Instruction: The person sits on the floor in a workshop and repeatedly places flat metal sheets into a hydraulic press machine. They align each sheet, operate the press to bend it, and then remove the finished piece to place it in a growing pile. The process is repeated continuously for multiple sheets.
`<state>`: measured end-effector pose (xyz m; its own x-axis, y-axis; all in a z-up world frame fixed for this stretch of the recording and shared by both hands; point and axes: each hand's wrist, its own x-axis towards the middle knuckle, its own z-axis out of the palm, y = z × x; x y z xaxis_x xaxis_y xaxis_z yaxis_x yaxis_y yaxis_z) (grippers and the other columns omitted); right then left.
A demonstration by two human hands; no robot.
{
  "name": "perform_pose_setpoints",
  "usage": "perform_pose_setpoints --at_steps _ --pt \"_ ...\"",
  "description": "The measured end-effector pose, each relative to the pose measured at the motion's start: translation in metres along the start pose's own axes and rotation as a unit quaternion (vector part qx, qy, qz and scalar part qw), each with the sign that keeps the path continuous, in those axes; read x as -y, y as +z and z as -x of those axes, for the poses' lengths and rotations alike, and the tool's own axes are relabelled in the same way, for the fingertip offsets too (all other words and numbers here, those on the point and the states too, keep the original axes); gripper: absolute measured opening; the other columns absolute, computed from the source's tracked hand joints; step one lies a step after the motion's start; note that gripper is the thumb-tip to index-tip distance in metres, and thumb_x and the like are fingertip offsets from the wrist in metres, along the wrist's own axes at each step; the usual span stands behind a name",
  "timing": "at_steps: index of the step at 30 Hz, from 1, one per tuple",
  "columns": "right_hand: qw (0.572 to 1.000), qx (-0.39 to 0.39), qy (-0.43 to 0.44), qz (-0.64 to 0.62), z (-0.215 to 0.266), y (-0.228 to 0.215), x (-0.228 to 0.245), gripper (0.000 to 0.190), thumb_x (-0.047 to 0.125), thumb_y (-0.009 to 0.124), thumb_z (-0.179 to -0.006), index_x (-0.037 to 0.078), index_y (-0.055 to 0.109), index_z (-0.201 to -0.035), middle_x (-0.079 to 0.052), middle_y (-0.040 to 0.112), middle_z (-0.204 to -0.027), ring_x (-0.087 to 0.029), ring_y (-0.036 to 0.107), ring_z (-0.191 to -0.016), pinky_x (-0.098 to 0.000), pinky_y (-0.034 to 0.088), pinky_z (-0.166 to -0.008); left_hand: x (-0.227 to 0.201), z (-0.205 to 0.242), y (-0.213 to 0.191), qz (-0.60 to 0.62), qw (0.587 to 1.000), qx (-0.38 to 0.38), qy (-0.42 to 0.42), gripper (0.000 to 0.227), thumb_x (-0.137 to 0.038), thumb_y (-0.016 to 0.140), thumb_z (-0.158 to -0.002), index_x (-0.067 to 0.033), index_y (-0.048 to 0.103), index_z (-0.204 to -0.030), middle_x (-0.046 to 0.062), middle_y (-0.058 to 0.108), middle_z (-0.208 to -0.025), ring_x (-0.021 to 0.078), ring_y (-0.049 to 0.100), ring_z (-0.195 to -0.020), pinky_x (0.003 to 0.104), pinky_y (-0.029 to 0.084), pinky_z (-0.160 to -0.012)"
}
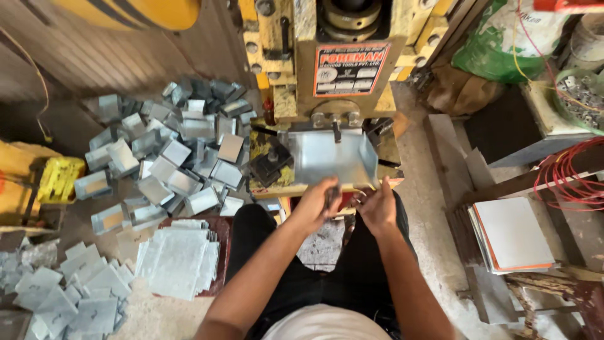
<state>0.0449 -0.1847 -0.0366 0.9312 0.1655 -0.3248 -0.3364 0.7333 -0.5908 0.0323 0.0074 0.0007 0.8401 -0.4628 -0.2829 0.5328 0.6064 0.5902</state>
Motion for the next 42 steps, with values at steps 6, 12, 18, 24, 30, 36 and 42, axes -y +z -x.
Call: perform_pose_setpoints --at_steps 6,12,18,24,30,36,42 --pt "0.999 0.018 0.039 -0.028 0.040 0.047 0.057 0.058 0.048 0.049 -0.093 0.012 0.048 -0.138 -0.012 0.063 -0.130 -0.032 0.064 -0.113 -0.0479 0.051 -0.094 -0.032 0.047 -0.018 -0.238 0.964 -0.114 -0.023 0.037 -0.036 0.053 -0.097 -0.0021 0.064 -0.105 0.009 0.064 -0.073 0.0200 0.058 -0.059 0.033 0.043 -0.053" --pt "0.992 -0.036 -0.069 0.094 0.023 0.048 0.029 0.059 0.019 0.058 -0.094 0.019 0.032 -0.146 -0.018 0.057 -0.134 -0.040 0.063 -0.110 -0.0548 0.054 -0.085 -0.049 0.058 -0.013 -0.078 0.990 -0.085 0.087 0.079 -0.068 0.032 -0.096 -0.0038 0.048 -0.139 0.007 0.068 -0.111 0.0215 0.069 -0.094 0.042 0.058 -0.078" --pt "0.982 0.036 -0.136 0.127 0.029 0.062 -0.013 0.098 -0.012 0.059 -0.085 0.030 0.005 -0.155 -0.017 0.048 -0.142 -0.036 0.067 -0.114 -0.0497 0.060 -0.097 -0.011 0.048 -0.006 -0.277 0.920 -0.170 0.218 0.080 -0.014 0.069 -0.090 -0.0034 0.026 -0.157 0.007 0.067 -0.109 0.0145 0.063 -0.085 0.033 0.055 -0.068" --pt "0.974 0.001 -0.152 0.168 -0.006 0.056 -0.017 0.078 -0.006 0.055 -0.099 0.021 0.015 -0.159 -0.026 0.059 -0.130 -0.036 0.073 -0.103 -0.0463 0.064 -0.091 -0.024 0.015 -0.042 -0.387 0.827 -0.289 0.288 0.056 -0.003 0.067 -0.097 0.0012 0.051 -0.150 0.010 0.076 -0.094 0.0093 0.066 -0.077 0.023 0.054 -0.070" --pt "0.953 -0.015 -0.166 0.252 -0.020 0.043 -0.007 0.074 -0.007 0.057 -0.095 0.013 0.023 -0.157 -0.022 0.064 -0.121 -0.033 0.074 -0.097 -0.0411 0.067 -0.080 -0.023 0.009 -0.054 -0.373 0.839 -0.268 0.292 0.057 0.001 0.070 -0.093 0.0004 0.052 -0.147 0.013 0.076 -0.105 0.0084 0.066 -0.081 0.023 0.055 -0.073" --pt "0.939 -0.078 -0.153 0.297 -0.019 0.039 -0.002 0.067 -0.004 0.068 -0.092 0.007 0.036 -0.150 -0.020 0.071 -0.112 -0.030 0.077 -0.089 -0.0368 0.066 -0.067 -0.013 0.003 -0.064 -0.327 0.846 -0.261 0.331 0.056 0.002 0.072 -0.090 0.0003 0.053 -0.143 0.011 0.073 -0.107 0.0078 0.064 -0.082 0.023 0.055 -0.075" --pt "0.924 -0.089 -0.172 0.329 -0.009 0.053 0.004 0.083 -0.003 0.074 -0.085 0.013 0.030 -0.152 -0.019 0.069 -0.110 -0.026 0.073 -0.087 -0.0357 0.063 -0.064 -0.006 0.000 -0.076 -0.385 0.796 -0.298 0.360 0.056 -0.004 0.085 -0.094 0.0038 0.050 -0.137 0.017 0.066 -0.095 0.0119 0.058 -0.079 0.025 0.051 -0.072"
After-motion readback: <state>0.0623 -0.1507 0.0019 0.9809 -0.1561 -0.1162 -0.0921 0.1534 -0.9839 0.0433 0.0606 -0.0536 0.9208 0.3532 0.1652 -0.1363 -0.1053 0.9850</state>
